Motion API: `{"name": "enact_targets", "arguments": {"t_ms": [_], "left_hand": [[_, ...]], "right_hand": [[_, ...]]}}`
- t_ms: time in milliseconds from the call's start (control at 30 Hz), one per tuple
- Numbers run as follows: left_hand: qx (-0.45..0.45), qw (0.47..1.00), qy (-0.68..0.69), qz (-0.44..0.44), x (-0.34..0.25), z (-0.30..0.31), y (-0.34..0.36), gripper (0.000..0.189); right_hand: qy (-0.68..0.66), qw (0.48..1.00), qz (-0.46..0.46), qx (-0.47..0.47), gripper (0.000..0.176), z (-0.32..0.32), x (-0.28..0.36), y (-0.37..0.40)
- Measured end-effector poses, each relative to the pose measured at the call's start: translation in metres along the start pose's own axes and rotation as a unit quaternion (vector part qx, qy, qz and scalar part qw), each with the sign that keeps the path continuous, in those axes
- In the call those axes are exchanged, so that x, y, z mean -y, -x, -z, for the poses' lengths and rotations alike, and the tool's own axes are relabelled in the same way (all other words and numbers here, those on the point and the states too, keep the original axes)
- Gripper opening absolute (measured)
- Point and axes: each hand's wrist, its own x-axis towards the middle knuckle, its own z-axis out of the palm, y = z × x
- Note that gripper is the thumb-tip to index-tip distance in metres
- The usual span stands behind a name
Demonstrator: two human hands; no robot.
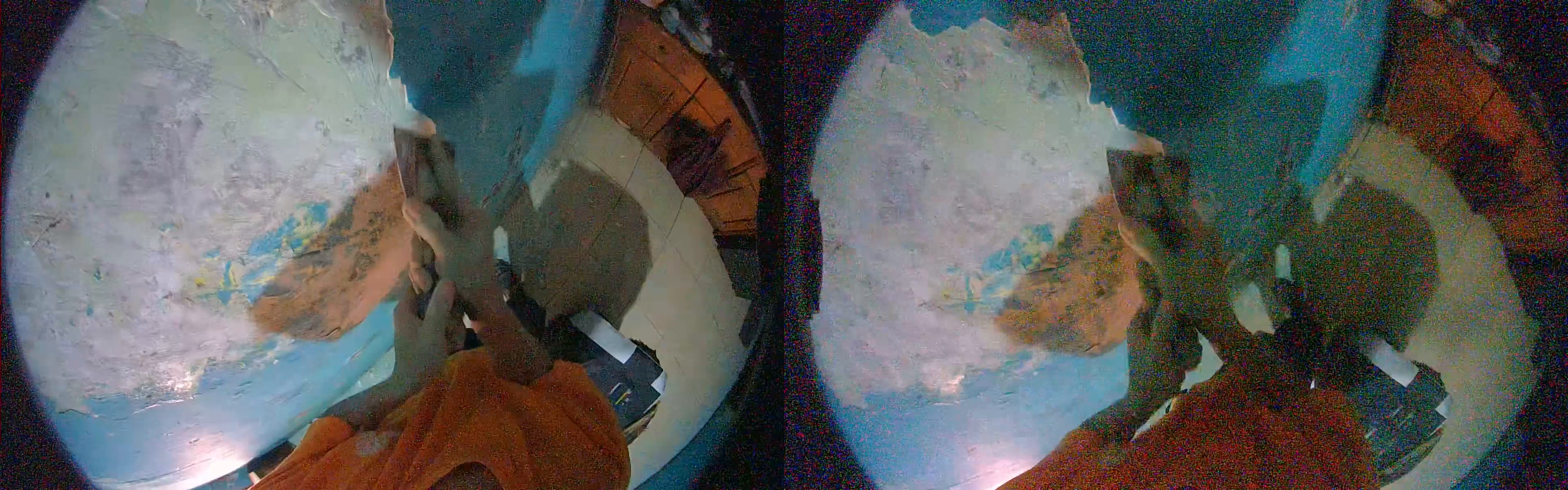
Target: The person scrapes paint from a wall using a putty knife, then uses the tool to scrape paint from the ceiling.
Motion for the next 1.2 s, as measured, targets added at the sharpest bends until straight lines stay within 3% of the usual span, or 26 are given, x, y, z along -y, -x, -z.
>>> {"name": "enact_targets", "arguments": {"t_ms": [67, 100, 133, 167, 200, 267, 333, 400, 433, 500, 533, 567, 600, 667, 700, 733, 800, 833, 867, 933, 967, 1067, 1200], "left_hand": [[-0.002, 1.000, -0.002, 0.025, -0.007, -0.002, -0.003, 0.031], [0.009, 0.996, -0.076, -0.042, -0.018, -0.005, -0.013, 0.029], [0.019, 0.983, -0.150, -0.108, -0.025, -0.007, -0.015, 0.028], [0.055, 0.997, -0.046, -0.004, -0.029, -0.010, -0.009, 0.025], [0.058, 0.997, -0.047, -0.015, -0.019, -0.012, -0.005, 0.025], [-0.056, 0.997, 0.036, 0.026, 0.013, -0.018, 0.008, 0.025], [-0.042, 0.998, 0.027, 0.033, 0.004, -0.017, 0.010, 0.027], [0.018, 0.999, -0.030, -0.017, -0.015, -0.014, -0.007, 0.025], [0.052, 0.998, -0.023, -0.006, -0.016, -0.007, -0.010, 0.019], [0.026, 0.999, 0.009, -0.031, 0.009, -0.010, -0.001, 0.019], [0.007, 0.997, 0.041, -0.059, 0.023, -0.012, 0.006, 0.019], [-0.038, 0.946, -0.189, -0.261, 0.034, -0.007, 0.005, 0.020], [-0.032, 0.944, -0.190, -0.268, 0.029, -0.009, -0.004, 0.020], [-0.031, 0.999, 0.033, -0.001, 0.022, -0.003, -0.007, 0.020], [0.014, 0.999, -0.023, 0.030, 0.003, -0.001, -0.011, 0.021], [0.003, 0.999, -0.019, 0.041, -0.002, -0.004, -0.002, 0.021], [0.012, 0.997, -0.032, 0.063, -0.003, -0.009, 0.006, 0.028], [-0.048, 0.996, 0.021, -0.067, 0.029, -0.012, 0.010, 0.028], [-0.043, 0.996, 0.018, -0.078, 0.031, -0.005, 0.002, 0.028], [-0.007, 0.999, 0.009, 0.050, 0.027, 0.004, 0.001, 0.029], [0.005, 0.995, 0.071, 0.063, 0.025, 0.002, 0.003, 0.029], [0.023, 1.000, 0.009, 0.009, 0.004, -0.013, 0.013, 0.029], [-0.043, 0.999, -0.003, -0.013, 0.052, 0.013, 0.020, 0.032]], "right_hand": [[0.037, 0.998, 0.049, -0.027, 0.058, -0.001, 0.000, 0.000], [-0.010, 0.996, -0.084, -0.020, 0.052, -0.003, 0.009, -0.006], [-0.057, 0.993, -0.106, -0.007, 0.052, 0.001, 0.013, -0.013], [-0.099, 0.989, -0.108, 0.010, 0.052, 0.006, 0.009, -0.012], [-0.109, 0.990, -0.083, 0.013, 0.052, 0.007, 0.005, -0.008], [-0.096, 0.995, -0.030, 0.001, 0.053, 0.008, -0.011, -0.007], [-0.090, 0.995, -0.025, -0.017, 0.053, 0.007, -0.019, -0.008], [-0.183, 0.978, -0.096, -0.020, 0.054, 0.009, -0.016, -0.017], [-0.303, 0.941, -0.147, -0.015, 0.054, 0.013, -0.020, -0.021], [-0.589, 0.782, -0.203, -0.005, 0.054, 0.020, -0.049, -0.027], [-0.642, 0.737, -0.213, -0.007, 0.054, 0.019, -0.054, -0.025], [-0.642, 0.740, -0.202, -0.001, 0.054, 0.018, -0.045, -0.031], [-0.540, 0.821, -0.182, -0.005, 0.053, 0.017, -0.026, -0.033], [-0.301, 0.938, -0.173, -0.018, 0.050, 0.007, 0.008, -0.013], [-0.171, 0.970, -0.169, -0.018, 0.049, 0.001, 0.019, -0.002], [-0.040, 0.986, -0.161, -0.012, 0.048, -0.001, 0.023, 0.008], [-0.044, 0.986, -0.163, 0.002, 0.048, -0.001, 0.005, 0.015], [-0.055, 0.990, -0.128, 0.009, 0.048, -0.002, -0.005, 0.008], [-0.070, 0.993, -0.094, 0.012, 0.048, -0.002, -0.013, 0.005], [-0.089, 0.994, -0.052, 0.021, 0.048, 0.001, -0.027, 0.011], [-0.095, 0.994, -0.036, 0.031, 0.048, 0.003, -0.032, 0.016], [-0.121, 0.986, -0.108, 0.039, 0.048, 0.010, -0.014, 0.020], [-0.068, 0.996, -0.043, 0.028, 0.047, 0.001, -0.044, 0.041]]}}
